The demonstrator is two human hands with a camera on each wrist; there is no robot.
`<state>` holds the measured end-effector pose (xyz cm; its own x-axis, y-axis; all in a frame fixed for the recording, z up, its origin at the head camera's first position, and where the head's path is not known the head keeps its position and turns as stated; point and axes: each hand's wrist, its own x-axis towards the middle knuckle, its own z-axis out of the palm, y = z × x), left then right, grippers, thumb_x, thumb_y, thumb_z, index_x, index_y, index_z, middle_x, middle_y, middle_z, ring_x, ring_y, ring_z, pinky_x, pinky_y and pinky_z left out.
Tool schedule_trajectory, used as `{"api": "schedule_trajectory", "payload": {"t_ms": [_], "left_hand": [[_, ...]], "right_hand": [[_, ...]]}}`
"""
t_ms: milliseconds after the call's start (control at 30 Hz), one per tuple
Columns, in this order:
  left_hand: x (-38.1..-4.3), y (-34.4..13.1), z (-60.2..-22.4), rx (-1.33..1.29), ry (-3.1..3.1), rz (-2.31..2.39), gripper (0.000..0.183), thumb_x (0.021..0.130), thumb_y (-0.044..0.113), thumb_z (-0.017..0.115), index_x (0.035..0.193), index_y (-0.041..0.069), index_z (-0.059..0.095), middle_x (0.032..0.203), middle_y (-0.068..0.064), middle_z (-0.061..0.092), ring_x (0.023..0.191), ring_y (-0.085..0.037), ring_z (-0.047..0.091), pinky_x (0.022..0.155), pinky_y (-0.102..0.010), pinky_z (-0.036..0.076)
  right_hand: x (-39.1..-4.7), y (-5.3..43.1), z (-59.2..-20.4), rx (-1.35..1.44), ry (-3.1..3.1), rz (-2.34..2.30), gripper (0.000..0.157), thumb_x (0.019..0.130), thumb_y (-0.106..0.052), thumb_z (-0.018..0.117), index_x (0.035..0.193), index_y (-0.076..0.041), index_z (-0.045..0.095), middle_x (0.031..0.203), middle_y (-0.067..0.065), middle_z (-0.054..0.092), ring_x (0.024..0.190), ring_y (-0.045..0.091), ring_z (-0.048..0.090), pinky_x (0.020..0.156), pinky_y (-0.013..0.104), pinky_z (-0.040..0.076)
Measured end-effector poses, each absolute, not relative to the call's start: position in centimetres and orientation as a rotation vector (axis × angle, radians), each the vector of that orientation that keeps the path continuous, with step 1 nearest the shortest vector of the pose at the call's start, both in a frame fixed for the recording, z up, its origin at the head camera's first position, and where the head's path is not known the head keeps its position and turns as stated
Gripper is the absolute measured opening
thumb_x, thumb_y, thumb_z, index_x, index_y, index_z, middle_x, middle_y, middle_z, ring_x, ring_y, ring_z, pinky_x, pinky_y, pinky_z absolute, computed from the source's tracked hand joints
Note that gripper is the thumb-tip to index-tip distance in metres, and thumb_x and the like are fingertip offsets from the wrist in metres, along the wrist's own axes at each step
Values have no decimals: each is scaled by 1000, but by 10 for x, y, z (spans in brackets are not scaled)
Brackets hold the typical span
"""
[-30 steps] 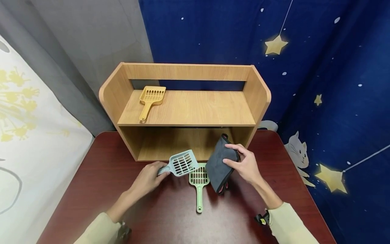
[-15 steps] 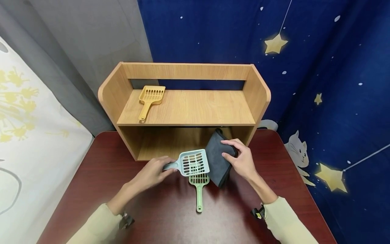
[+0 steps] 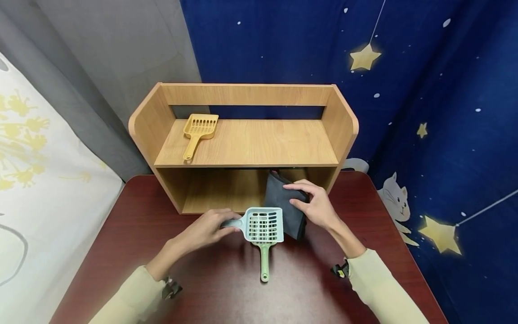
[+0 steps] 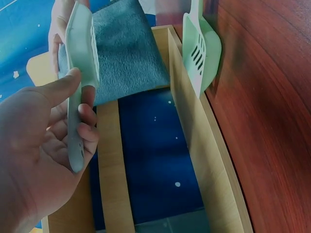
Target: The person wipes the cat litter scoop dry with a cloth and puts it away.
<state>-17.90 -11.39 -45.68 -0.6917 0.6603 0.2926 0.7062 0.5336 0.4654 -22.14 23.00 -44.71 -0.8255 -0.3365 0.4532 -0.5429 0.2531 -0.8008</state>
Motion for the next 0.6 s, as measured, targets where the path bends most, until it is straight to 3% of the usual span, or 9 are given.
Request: {"api": "schedule_trajectory", "payload": {"t_ms": [167,433,600], "left_hand": [[-181,-112,-457,-1259,-2675,-868,27,99,21,76,122,7,76,109,1,75,97,-9,69,86,-33,58],[-184,-100,-455,-1313,-2667,-835,24,98,20,77,119,9,77,107,2,74,93,-7,67,85,-31,57],[-186,-99,-455,-1297,-2681,-829,22,98,19,77,118,9,77,109,2,74,95,-8,67,86,-32,57]], "right_hand": [[-224,223,-444,939,-2388,1597,38,84,15,80,118,-1,79,115,15,73,111,8,63,96,16,46],[-218,187,-415,1200,-2385,1580,34,82,23,72,111,6,78,107,18,72,101,15,64,85,21,50],[-229,184,-427,1195,-2408,1562,36,81,23,72,111,5,79,108,17,74,101,19,65,85,21,50]]}}
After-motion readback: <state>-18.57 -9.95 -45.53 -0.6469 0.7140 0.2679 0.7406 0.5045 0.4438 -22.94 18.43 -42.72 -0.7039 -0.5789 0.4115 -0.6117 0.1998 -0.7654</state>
